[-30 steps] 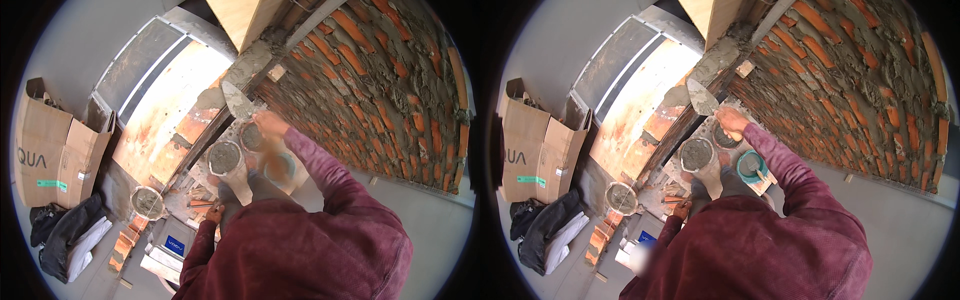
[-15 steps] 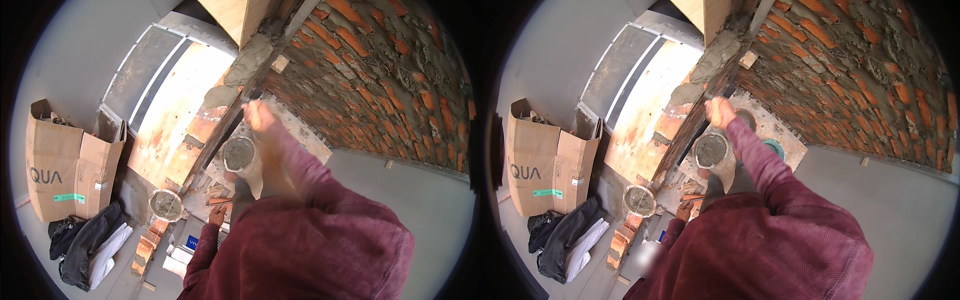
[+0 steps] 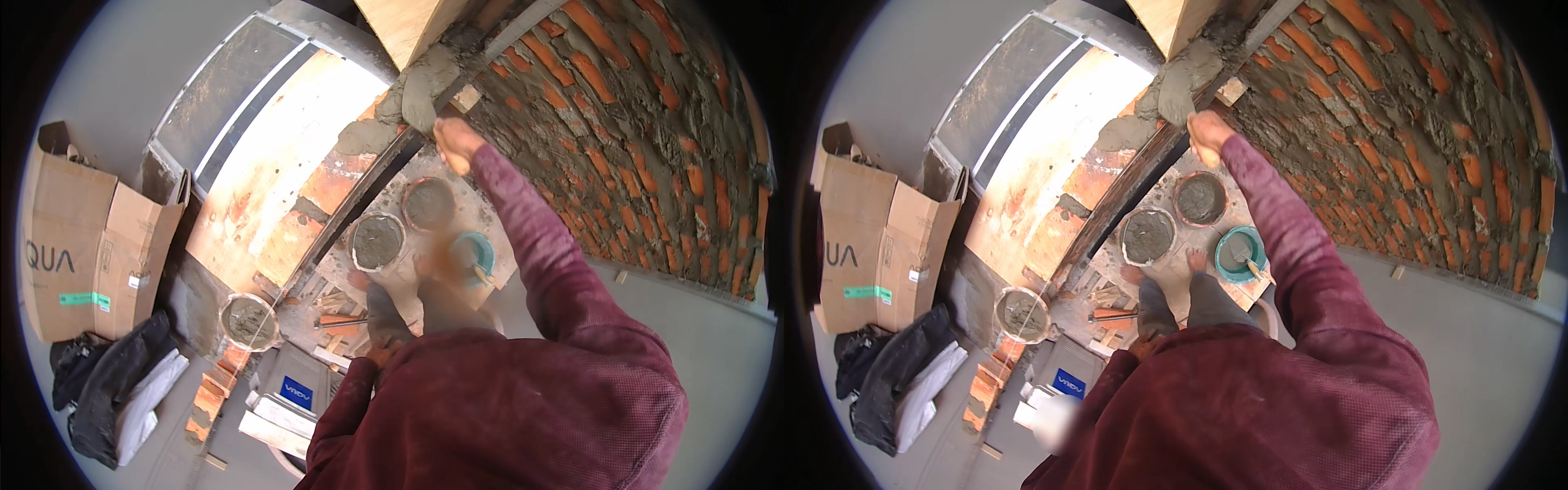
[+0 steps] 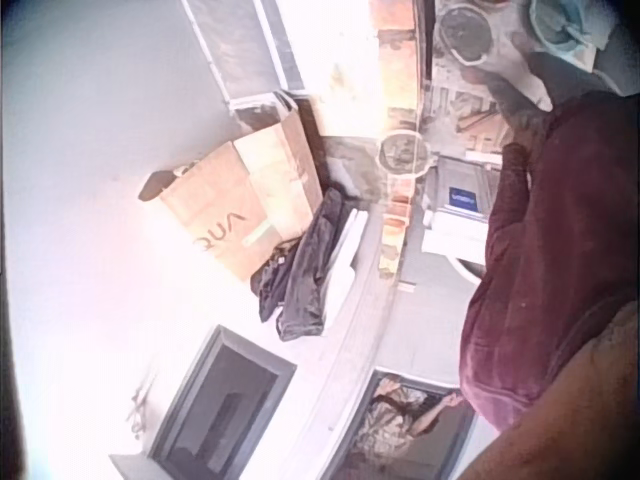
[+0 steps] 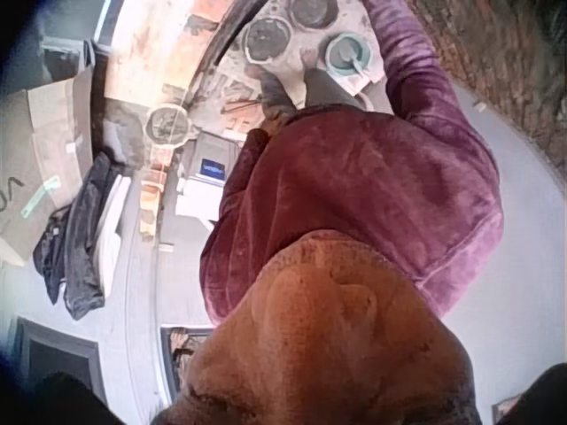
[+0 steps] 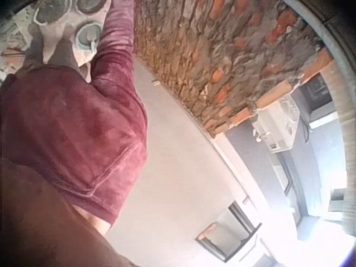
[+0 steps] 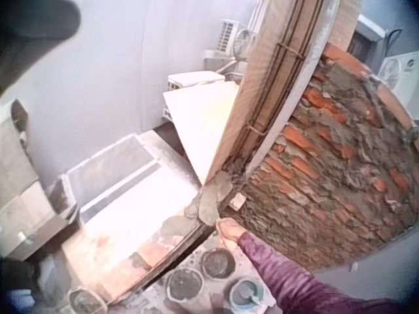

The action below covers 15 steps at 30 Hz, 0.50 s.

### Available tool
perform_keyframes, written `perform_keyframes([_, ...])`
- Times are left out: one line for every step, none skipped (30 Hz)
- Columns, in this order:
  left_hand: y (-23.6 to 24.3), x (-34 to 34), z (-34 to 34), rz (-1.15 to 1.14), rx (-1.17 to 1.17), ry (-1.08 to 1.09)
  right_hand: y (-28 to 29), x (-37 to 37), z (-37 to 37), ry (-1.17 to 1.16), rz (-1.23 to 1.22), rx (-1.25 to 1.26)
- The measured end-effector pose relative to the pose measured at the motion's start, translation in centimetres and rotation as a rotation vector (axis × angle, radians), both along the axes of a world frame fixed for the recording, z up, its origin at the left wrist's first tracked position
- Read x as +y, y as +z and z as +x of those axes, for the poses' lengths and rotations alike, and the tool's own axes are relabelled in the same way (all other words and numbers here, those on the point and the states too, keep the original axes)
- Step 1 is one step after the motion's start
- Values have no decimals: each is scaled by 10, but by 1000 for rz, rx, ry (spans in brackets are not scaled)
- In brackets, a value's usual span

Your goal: The person applies mortar to a brick wall using a trowel and then smooths the mortar on the side of the wall.

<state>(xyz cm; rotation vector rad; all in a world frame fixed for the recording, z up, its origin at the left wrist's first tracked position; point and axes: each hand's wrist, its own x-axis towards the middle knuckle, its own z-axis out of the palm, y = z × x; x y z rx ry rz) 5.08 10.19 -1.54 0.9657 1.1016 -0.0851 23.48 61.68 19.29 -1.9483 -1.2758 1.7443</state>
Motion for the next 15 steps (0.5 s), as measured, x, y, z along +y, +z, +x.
perform_keyframes([-1,-4,1,64,-7,-43,9,-14,-7,99,-55,-93])
perform_keyframes([-2,-7,7,129,-15,-85,10,-28,-9,153,-56,-77])
perform_keyframes([3,-2,20,19,10,37,13,-39,-6,202,-54,-62])
perform_keyframes([9,6,28,-97,38,157,16,-47,-3,223,-51,-63])
perform_keyframes([14,12,38,-214,65,278,23,-52,1,245,-48,-64])
perform_keyframes([16,11,48,-209,27,338,25,-58,5,266,-43,-63])
perform_keyframes([19,11,61,-206,92,313,19,-62,11,384,131,-111])
perform_keyframes([22,12,75,-204,157,292,12,-65,19,505,308,-155])
perform_keyframes([25,5,88,-217,227,291,5,-71,20,644,481,-179])
perform_keyframes([24,-5,98,-203,286,311,9,-90,14,687,614,-213])
perform_keyframes([22,-13,107,-194,344,343,23,-114,9,737,754,-234])
perform_keyframes([21,-20,112,-195,417,386,34,-134,10,808,684,-209])
perform_keyframes([27,-19,116,-184,435,437,40,-151,20,880,613,-188])
perform_keyframes([33,-18,119,-176,455,487,37,-169,31,979,519,-121])
perform_keyframes([32,-27,122,-214,443,533,27,-189,29,1084,419,-51])
